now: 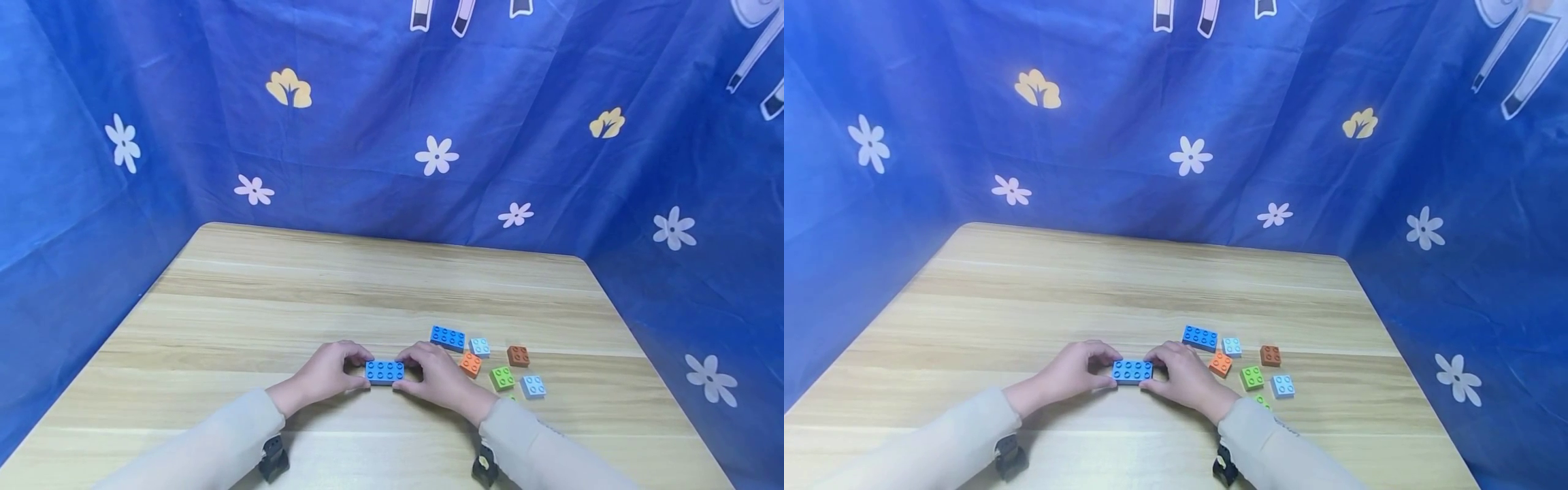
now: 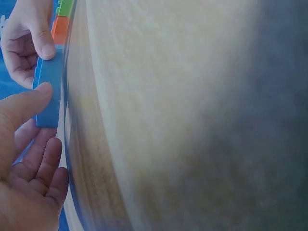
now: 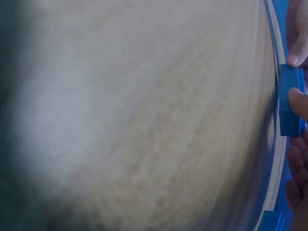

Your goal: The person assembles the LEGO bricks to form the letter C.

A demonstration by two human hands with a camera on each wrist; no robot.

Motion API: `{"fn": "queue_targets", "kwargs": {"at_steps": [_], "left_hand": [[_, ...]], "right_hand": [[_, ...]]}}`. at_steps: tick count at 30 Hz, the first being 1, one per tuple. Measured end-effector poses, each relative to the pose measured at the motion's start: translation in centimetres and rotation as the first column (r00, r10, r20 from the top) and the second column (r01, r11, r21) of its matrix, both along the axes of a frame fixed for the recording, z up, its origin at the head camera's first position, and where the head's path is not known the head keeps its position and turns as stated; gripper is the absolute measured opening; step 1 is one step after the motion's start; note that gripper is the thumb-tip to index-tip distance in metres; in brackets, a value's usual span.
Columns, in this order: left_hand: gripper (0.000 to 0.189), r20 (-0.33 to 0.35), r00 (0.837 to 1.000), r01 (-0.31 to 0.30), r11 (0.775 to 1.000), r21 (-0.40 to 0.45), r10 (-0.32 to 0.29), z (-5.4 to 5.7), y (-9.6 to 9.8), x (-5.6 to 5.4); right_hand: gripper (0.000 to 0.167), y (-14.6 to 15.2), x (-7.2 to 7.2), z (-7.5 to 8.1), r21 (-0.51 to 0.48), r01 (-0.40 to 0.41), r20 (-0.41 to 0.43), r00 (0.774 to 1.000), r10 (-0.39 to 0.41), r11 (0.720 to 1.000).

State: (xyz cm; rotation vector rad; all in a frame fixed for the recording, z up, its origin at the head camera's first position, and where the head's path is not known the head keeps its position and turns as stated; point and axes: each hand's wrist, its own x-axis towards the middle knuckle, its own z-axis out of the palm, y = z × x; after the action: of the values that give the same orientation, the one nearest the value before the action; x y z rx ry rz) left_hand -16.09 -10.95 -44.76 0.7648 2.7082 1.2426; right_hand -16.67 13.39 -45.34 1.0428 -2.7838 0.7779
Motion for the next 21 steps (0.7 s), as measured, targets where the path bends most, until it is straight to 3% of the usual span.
{"fn": "queue_targets", "kwargs": {"at_steps": [14, 21], "left_hand": [[0.033, -0.002, 1.000, -0.010, 1.000, -0.021, 0.010, 0.17, 0.10, 0.00], [0.033, -0.010, 1.000, -0.013, 1.000, -0.027, 0.013, 0.03, 0.08, 0.00]], "right_hand": [[0.038, -0.01, -0.12, -0.51, -0.025, -0.014, -0.014, 1.000, 0.013, 1.000], [0.039, -0.08, -0.19, -0.62, -0.025, -0.003, 0.024, 1.000, 0.003, 1.000]]}}
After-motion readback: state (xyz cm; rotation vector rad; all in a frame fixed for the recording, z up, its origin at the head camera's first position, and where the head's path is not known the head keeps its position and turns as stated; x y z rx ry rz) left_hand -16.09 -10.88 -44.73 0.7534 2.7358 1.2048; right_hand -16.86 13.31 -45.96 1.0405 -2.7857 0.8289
